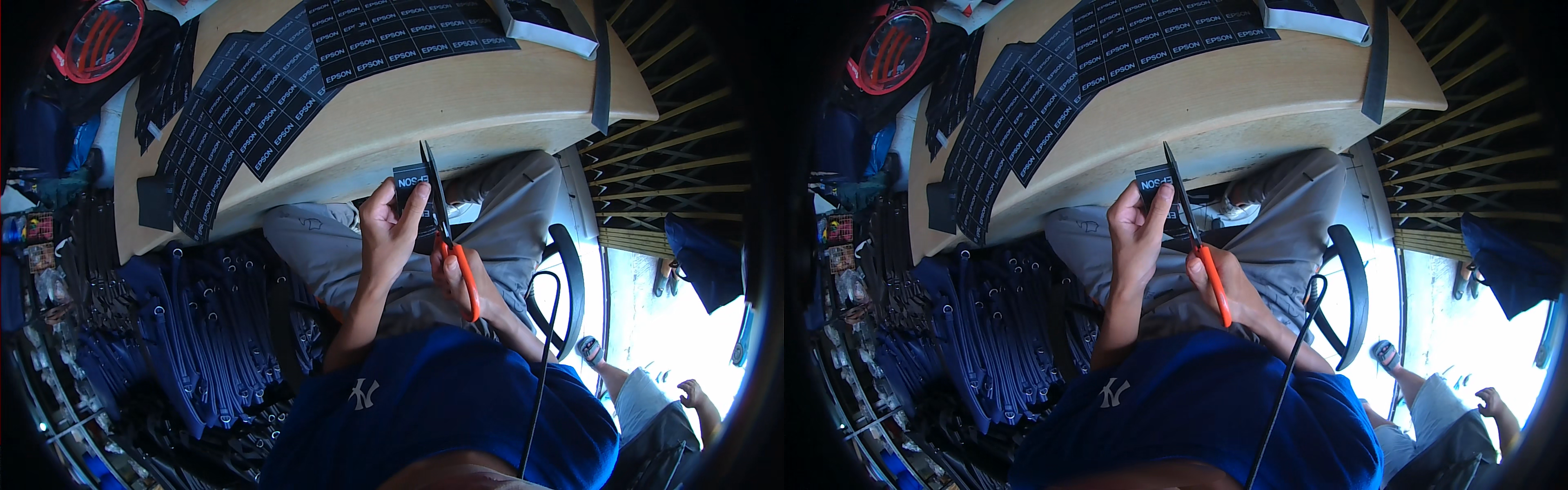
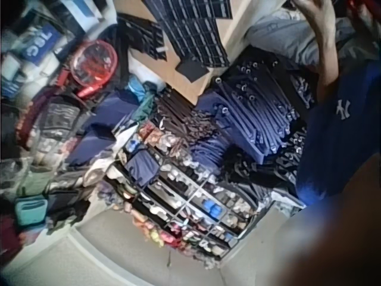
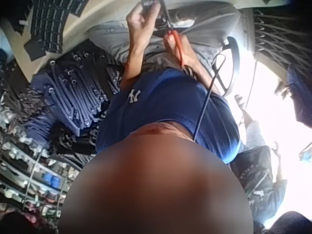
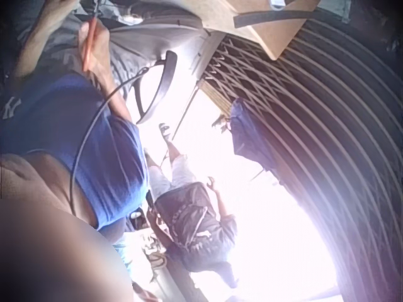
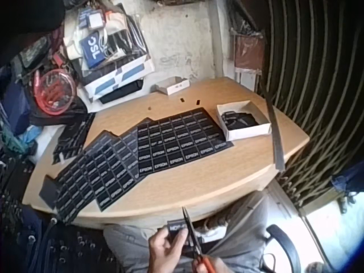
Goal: Cutting individual brand labels from a large printed sheet using scissors.
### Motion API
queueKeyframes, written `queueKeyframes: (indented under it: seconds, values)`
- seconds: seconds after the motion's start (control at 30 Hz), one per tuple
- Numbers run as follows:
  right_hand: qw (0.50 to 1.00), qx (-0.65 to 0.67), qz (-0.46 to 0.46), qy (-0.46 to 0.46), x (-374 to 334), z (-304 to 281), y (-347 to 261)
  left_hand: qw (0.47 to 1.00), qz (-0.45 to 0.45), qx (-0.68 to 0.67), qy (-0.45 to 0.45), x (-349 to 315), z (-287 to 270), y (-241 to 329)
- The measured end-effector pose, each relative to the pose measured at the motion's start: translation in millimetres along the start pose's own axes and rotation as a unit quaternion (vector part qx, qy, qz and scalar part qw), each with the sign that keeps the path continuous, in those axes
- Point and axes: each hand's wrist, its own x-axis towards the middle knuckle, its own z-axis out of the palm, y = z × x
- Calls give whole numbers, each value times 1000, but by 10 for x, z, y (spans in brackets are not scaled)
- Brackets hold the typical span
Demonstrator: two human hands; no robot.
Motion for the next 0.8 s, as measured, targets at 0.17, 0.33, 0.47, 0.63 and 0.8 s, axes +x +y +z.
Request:
queueKeyframes:
  seconds: [0.17, 0.33, 0.47, 0.63, 0.8]
  values:
    - [1000, -5, 21, 13, 0, 5, 24, 1000, 1, 11, -2, 6, -10, -21]
    - [997, -1, 66, 26, -5, 10, 31, 1000, -5, -10, -2, 5, -3, 10]
    - [997, 7, 63, 37, 8, 2, 4, 1000, -8, -26, 0, -13, 16, 30]
    - [997, 66, 22, 46, 30, -18, 19, 998, -37, -46, -31, -30, -4, 60]
    - [991, 126, 31, 30, 17, -69, 11, 994, -60, -36, -87, -7, -108, 146]
